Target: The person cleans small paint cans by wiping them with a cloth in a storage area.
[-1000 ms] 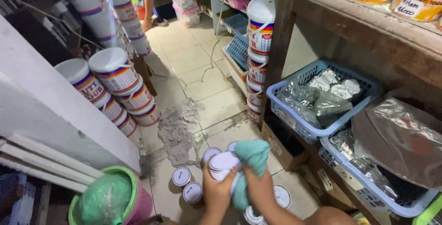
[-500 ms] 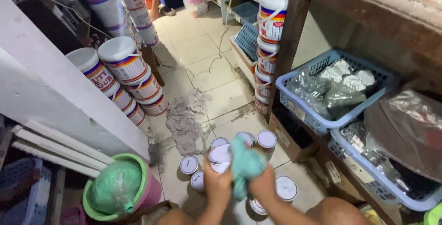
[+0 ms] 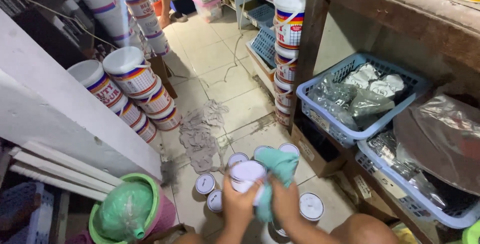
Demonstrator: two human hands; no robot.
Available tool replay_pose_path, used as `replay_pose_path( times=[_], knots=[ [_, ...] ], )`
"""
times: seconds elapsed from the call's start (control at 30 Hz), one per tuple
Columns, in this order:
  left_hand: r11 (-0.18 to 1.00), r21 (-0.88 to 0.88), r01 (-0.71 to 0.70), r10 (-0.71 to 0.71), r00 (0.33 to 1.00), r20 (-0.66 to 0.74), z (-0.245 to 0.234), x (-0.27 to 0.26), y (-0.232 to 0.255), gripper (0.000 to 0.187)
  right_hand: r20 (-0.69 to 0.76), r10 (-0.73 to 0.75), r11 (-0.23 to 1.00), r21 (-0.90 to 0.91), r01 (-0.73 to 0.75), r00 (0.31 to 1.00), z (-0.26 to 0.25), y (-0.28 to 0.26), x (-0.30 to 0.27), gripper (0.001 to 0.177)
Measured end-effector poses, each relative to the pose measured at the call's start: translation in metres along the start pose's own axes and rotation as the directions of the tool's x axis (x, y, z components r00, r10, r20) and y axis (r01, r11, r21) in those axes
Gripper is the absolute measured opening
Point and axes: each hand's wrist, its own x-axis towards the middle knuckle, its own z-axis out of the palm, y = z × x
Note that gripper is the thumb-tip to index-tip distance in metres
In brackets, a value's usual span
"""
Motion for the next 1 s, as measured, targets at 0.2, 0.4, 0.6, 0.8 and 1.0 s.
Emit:
replay_pose_path(
  times=[0.2,0.4,0.6,0.8,1.0],
  knots=[
    [0.996,0.006,0.088,-0.088,0.996,-0.021,0.0,-0.001,0.011,0.055,0.03,0.019,1.0,-0.017,-0.018,0.999,0.003,-0.005,0.003,0.033],
    [0.988,0.122,0.095,-0.07,0.978,-0.196,-0.004,0.006,0.022,0.077,0.143,-0.223,0.969,0.136,0.204,0.964,0.012,0.02,-0.024,0.05],
    [0.999,-0.042,-0.022,0.023,1.0,0.019,0.014,-0.019,0.032,0.064,0.075,0.131,0.965,0.217,-0.145,0.989,-0.007,-0.041,0.002,0.036],
    [0.999,0.022,-0.023,0.027,0.986,-0.167,-0.007,0.004,0.016,0.069,0.148,-0.04,0.983,-0.173,0.066,0.988,0.005,0.01,-0.02,0.048],
    [0.966,-0.017,0.258,-0.258,0.956,-0.14,0.014,-0.002,0.011,0.067,0.077,-0.091,0.982,0.172,0.076,0.993,-0.003,-0.002,-0.007,0.038]
  ],
)
